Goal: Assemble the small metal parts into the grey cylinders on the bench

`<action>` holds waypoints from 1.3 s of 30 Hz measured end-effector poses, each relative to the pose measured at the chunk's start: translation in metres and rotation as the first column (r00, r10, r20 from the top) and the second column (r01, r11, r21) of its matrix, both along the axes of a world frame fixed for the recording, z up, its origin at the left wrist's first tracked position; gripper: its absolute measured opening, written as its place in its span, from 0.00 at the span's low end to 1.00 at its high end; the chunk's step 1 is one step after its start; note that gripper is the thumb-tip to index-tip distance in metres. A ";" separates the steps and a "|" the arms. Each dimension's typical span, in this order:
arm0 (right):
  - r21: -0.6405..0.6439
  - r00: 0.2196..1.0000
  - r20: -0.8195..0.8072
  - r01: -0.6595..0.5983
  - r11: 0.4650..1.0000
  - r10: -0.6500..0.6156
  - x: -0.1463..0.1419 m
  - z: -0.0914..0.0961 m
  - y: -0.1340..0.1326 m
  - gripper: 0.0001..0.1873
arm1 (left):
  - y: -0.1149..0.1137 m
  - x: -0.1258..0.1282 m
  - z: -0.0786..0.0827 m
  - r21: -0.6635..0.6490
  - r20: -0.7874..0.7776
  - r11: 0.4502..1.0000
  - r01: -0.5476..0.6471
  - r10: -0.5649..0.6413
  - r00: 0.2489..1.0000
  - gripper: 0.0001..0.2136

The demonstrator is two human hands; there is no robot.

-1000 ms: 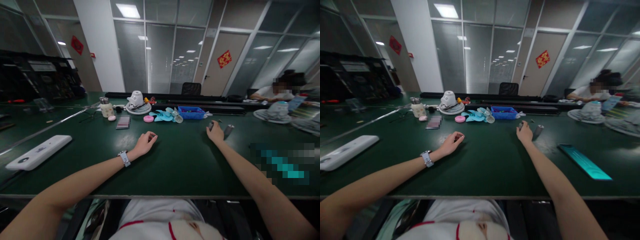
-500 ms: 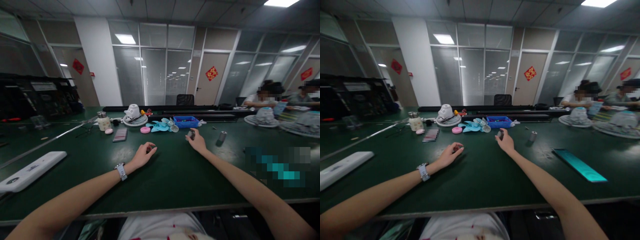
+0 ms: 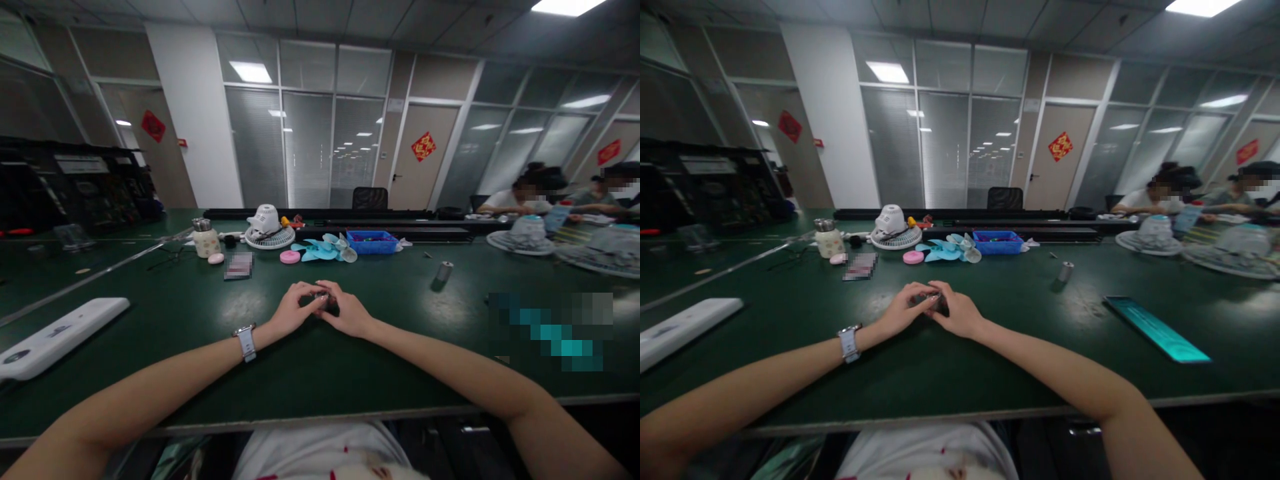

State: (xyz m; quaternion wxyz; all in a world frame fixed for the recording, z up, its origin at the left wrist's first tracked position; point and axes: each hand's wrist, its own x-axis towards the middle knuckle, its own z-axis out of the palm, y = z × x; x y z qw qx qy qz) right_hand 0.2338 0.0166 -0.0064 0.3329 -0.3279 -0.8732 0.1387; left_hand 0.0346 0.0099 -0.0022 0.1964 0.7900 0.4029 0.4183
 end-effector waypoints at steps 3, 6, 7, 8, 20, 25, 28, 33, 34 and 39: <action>-0.006 1.000 0.016 0.013 1.000 -0.013 -0.001 0.001 -0.001 0.36 | 0.004 0.004 0.000 -0.038 0.059 0.999 -0.023 0.026 0.998 0.13; -0.011 0.999 0.026 0.021 1.000 -0.021 -0.001 0.002 -0.001 0.36 | 0.006 0.007 0.003 -0.031 0.085 0.999 -0.043 0.046 0.995 0.13; -0.014 0.999 0.026 0.021 1.000 -0.021 -0.001 0.002 -0.001 0.37 | 0.006 0.007 0.005 -0.012 0.088 0.998 -0.057 0.058 0.994 0.13; -0.017 1.000 0.025 0.018 1.000 -0.018 -0.001 0.001 -0.001 0.38 | 0.007 0.005 0.007 0.013 0.091 0.997 -0.077 0.075 0.993 0.14; -0.025 0.993 0.016 0.121 0.992 -0.121 0.028 0.001 0.014 0.42 | 0.027 -0.023 -0.011 -0.023 -0.319 0.988 -0.153 0.137 0.938 0.15; 0.038 0.751 -0.016 0.660 0.750 -0.660 0.106 0.009 0.071 0.36 | 0.024 -0.022 -0.009 -0.024 -0.299 0.990 -0.138 0.124 0.946 0.16; 0.045 0.513 0.030 0.857 0.514 -0.858 0.156 0.010 0.098 0.35 | 0.025 -0.021 -0.007 -0.024 -0.287 0.989 -0.144 0.131 0.949 0.17; 0.004 0.340 0.094 0.940 0.342 -0.936 0.195 0.001 0.109 0.35 | 0.028 -0.018 -0.008 -0.041 -0.188 0.974 -0.223 0.212 0.959 0.19; -0.012 0.334 0.099 0.942 0.334 -0.937 0.196 -0.001 0.110 0.35 | 0.028 -0.018 -0.008 -0.051 -0.177 0.973 -0.227 0.215 0.961 0.19; 0.059 0.297 0.032 0.953 0.298 -0.954 0.180 -0.001 0.107 0.39 | 0.027 -0.016 -0.007 -0.089 -0.124 0.962 -0.260 0.248 0.961 0.17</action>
